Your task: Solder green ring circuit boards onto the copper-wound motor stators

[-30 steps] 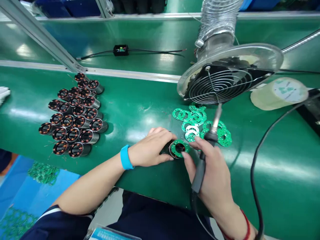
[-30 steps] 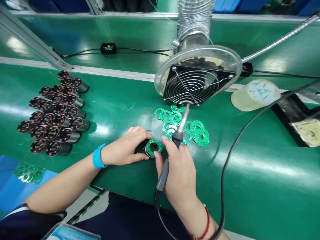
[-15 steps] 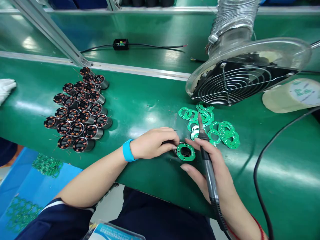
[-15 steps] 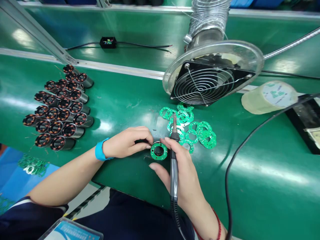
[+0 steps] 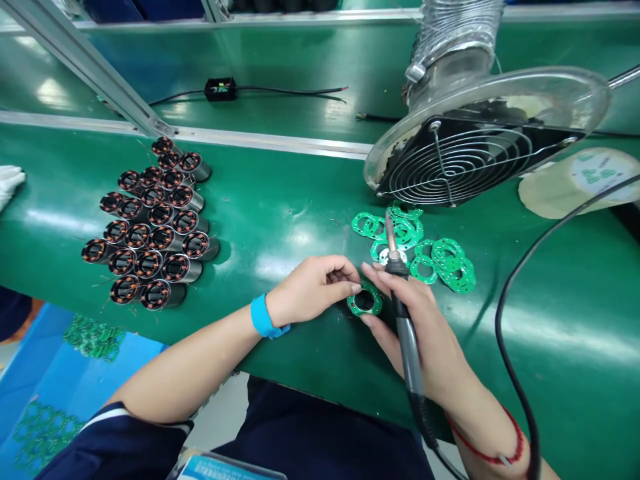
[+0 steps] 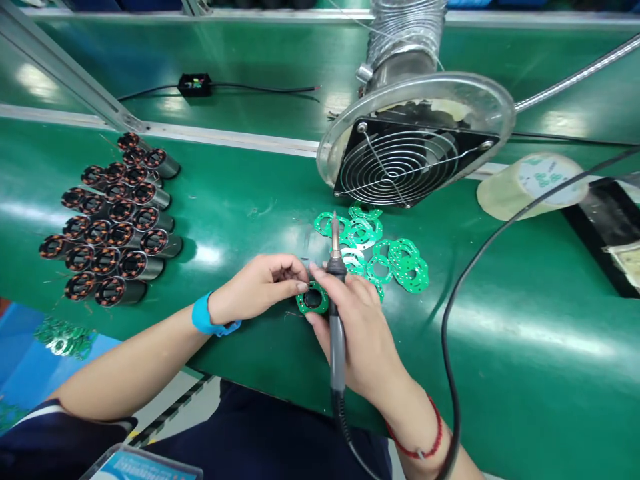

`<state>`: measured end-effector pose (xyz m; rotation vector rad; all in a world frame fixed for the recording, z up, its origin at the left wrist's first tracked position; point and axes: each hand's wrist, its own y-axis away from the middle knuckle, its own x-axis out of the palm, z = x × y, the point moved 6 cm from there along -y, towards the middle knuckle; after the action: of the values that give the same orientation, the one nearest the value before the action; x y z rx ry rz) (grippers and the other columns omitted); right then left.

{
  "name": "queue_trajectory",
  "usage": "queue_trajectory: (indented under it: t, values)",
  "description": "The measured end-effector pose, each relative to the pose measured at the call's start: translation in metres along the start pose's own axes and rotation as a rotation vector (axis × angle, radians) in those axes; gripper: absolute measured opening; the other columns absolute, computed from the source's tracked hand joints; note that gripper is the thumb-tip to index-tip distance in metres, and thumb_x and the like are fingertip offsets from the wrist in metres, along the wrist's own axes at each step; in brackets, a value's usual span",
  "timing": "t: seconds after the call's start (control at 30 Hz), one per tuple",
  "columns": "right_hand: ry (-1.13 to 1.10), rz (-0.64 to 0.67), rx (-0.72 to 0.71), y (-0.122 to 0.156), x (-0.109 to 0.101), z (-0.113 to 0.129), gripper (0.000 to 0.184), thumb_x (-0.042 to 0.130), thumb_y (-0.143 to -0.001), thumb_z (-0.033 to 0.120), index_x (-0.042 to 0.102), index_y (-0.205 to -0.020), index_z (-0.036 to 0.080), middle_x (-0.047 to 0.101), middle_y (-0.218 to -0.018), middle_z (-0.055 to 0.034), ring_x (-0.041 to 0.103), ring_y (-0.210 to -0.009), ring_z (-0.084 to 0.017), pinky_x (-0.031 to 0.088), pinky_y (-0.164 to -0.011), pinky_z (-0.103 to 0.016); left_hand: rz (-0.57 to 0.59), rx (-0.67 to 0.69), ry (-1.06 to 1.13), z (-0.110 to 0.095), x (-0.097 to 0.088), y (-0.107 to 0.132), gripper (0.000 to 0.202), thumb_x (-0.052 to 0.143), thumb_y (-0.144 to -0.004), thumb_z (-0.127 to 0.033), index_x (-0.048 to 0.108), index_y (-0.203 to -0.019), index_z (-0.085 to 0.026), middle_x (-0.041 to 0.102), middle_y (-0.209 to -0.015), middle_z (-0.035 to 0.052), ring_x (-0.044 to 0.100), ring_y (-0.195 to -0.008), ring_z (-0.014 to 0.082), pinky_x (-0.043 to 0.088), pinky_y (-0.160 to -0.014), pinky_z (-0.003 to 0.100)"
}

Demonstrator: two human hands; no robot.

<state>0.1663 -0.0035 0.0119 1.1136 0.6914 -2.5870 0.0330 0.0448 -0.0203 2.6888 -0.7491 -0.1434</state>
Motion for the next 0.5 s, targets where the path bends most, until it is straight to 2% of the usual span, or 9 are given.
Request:
queue_trajectory:
  t: [0.1,0.27,0.4,0.5]
  values:
    - [0.101,-0.043,-0.08,-0.001,0.0,0.01,0.051,0.057,-0.089,0.015,0.041,-0.137,0.025,0.07,-0.118,-0.0083,0.063,-0.107,-0.026,0.048,-0.091,-0.047,0.015,-0.076,0.083,0.002,-0.002,-0.001,0.007,0.063,-0.08,-0.011,0.059,-0.075,-0.014,0.056,-0.066,-0.0039,0.049,-0.063,0.0082,0.041,-0.062,0.022]
    - [0.16,-0.092,-0.067,0.001,-0.002,0.012,0.038,0.055,-0.089,0.013,0.049,-0.126,0.021,0.075,-0.102,-0.0085,0.065,-0.088,-0.023,0.05,-0.084,-0.044,0.026,-0.126,0.089,0.002,-0.004,-0.002,0.01,0.06,-0.08,-0.008,0.058,-0.072,-0.013,0.053,-0.062,-0.0054,0.046,-0.059,0.0069,0.038,-0.06,0.021]
    - [0.05,-0.13,-0.014,0.006,-0.006,0.013,0.041,0.053,-0.09,0.009,0.05,-0.129,0.022,0.076,-0.096,-0.0049,0.068,-0.088,-0.022,0.05,-0.089,-0.044,-0.034,-0.138,0.005,0.002,-0.005,-0.002,0.009,0.058,-0.082,-0.011,0.058,-0.074,-0.014,0.05,-0.06,-0.0061,0.043,-0.057,0.0078,0.035,-0.056,0.022]
    - [-0.103,-0.275,0.091,0.016,-0.014,0.009,0.043,0.055,-0.091,0.014,0.05,-0.133,0.023,0.076,-0.095,-0.0037,0.07,-0.09,-0.023,0.052,-0.086,-0.043,-0.047,-0.106,-0.031,-0.001,-0.005,-0.002,0.011,0.057,-0.08,-0.007,0.058,-0.072,-0.014,0.052,-0.061,-0.0057,0.044,-0.058,0.0073,0.036,-0.057,0.021]
